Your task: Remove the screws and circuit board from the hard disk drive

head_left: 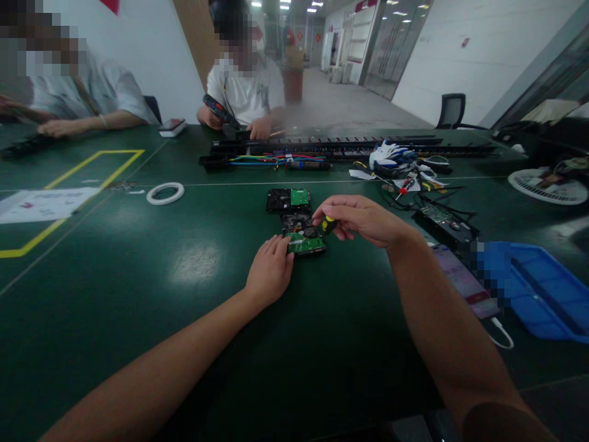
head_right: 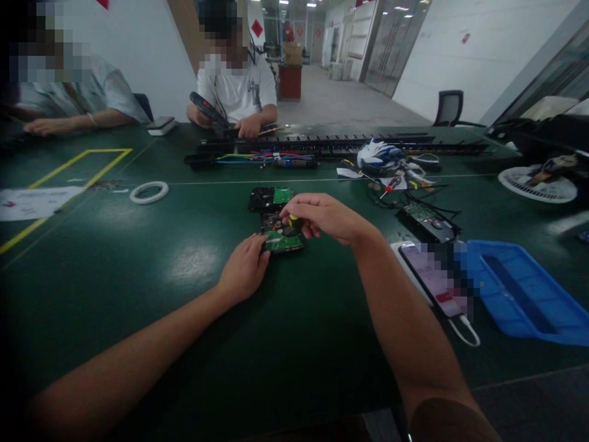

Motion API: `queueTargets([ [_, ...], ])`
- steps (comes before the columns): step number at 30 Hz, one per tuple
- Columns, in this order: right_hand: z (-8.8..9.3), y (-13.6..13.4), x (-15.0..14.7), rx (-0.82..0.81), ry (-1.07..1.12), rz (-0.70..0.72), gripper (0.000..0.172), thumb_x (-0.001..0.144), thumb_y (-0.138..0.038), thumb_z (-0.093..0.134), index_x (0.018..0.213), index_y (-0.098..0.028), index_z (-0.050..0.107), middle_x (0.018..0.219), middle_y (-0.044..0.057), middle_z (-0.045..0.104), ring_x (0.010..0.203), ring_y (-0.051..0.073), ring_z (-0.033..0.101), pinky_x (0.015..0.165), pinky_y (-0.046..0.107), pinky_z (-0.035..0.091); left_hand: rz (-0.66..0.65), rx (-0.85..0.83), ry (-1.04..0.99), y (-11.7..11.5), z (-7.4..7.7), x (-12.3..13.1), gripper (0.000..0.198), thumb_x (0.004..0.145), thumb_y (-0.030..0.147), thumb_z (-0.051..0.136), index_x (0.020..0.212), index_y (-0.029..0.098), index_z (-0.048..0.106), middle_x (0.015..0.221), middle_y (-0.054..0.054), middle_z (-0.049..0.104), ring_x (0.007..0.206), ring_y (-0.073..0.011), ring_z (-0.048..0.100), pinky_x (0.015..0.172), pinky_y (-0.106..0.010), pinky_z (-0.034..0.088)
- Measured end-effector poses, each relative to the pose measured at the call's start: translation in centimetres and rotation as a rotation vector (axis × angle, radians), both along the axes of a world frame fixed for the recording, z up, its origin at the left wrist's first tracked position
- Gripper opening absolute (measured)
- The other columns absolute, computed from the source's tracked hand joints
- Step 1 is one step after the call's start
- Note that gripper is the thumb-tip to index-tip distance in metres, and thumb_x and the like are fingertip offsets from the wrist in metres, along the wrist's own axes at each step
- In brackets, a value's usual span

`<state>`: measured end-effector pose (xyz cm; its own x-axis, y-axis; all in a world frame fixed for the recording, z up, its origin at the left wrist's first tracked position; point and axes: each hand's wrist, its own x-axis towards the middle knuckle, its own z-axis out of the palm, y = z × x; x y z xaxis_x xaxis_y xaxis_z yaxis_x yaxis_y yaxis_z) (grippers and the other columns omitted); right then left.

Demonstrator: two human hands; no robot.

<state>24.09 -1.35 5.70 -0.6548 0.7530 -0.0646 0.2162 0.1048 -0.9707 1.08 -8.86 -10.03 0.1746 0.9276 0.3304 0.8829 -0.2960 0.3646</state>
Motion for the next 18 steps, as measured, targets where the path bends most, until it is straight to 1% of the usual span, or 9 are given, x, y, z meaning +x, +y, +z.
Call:
queueTargets([
  [2,0.0,0.0,0.0,-0.024,0.008,0.021,0.024,0.102,-0.038,0.061,0.104,-0.020,0.076,0.111,0.007,0.077,0.061,0.009,0.061,0.046,0.020,0.044,-0.001,0.008,0.002,0.0,0.1,0.0,0.043,0.106,0.028,0.046,0.145,0.013,0.051,0.147,-0.020,0.062,0.147,-0.0338,0.051,0.123,-0.057,0.042],
  [4,-0.1,0.0,0.0,-0.058,0.029,0.033,0.025,0.103,-0.039,0.061,0.104,-0.019,0.075,0.108,0.008,0.076,0.064,0.010,0.064,0.049,0.021,0.048,-0.006,0.016,0.002,-0.1,0.0,0.0,0.042,0.106,0.028,0.045,0.145,0.014,0.051,0.148,-0.018,0.062,0.147,-0.0336,0.052,0.122,-0.058,0.043],
  [8,-0.2,0.1,0.1,-0.158,0.120,0.031,0.021,0.101,-0.039,0.067,0.100,-0.019,0.069,0.111,0.010,0.076,0.070,0.013,0.070,0.060,0.025,0.059,-0.004,0.016,0.001,0.0,-0.2,0.0,0.043,0.106,0.029,0.045,0.146,0.013,0.050,0.147,-0.020,0.062,0.147,-0.0331,0.051,0.122,-0.058,0.042],
  [10,-0.3,0.2,0.2,-0.190,0.160,0.010,0.020,0.100,-0.039,0.069,0.101,-0.019,0.066,0.110,0.009,0.075,0.074,0.014,0.072,0.064,0.027,0.062,-0.005,0.021,0.004,0.0,-0.3,0.0,0.042,0.107,0.029,0.045,0.146,0.014,0.050,0.147,-0.020,0.062,0.147,-0.0335,0.052,0.122,-0.058,0.043],
  [12,-0.4,0.3,0.2,-0.187,0.182,-0.008,0.020,0.101,-0.039,0.068,0.107,-0.021,0.065,0.107,0.007,0.074,0.075,0.015,0.073,0.065,0.027,0.062,-0.007,0.026,0.006,0.0,-0.3,0.0,0.042,0.107,0.029,0.045,0.145,0.015,0.050,0.147,-0.019,0.062,0.146,-0.0339,0.052,0.121,-0.058,0.044],
  [15,-0.4,0.4,0.5,-0.122,0.157,-0.024,0.022,0.102,-0.038,0.065,0.119,-0.023,0.066,0.100,0.004,0.072,0.070,0.012,0.069,0.061,0.025,0.057,-0.006,0.025,0.003,0.0,-0.2,0.0,0.042,0.106,0.029,0.045,0.145,0.014,0.051,0.147,-0.019,0.062,0.146,-0.0344,0.052,0.121,-0.058,0.044],
  [16,-0.3,0.5,0.7,-0.088,0.132,-0.031,0.022,0.102,-0.038,0.065,0.119,-0.023,0.068,0.097,0.003,0.071,0.069,0.012,0.067,0.060,0.024,0.055,-0.006,0.025,0.001,-0.1,-0.2,-0.1,0.042,0.106,0.029,0.045,0.145,0.014,0.051,0.147,-0.019,0.062,0.146,-0.0344,0.052,0.121,-0.058,0.044],
  [18,-0.2,0.7,1.1,-0.007,0.077,-0.057,0.021,0.102,-0.038,0.066,0.112,-0.021,0.072,0.090,0.002,0.069,0.069,0.011,0.063,0.058,0.022,0.052,-0.004,0.029,-0.006,-0.1,-0.2,-0.1,0.041,0.106,0.029,0.044,0.144,0.015,0.052,0.147,-0.019,0.062,0.146,-0.0341,0.053,0.121,-0.059,0.044],
])
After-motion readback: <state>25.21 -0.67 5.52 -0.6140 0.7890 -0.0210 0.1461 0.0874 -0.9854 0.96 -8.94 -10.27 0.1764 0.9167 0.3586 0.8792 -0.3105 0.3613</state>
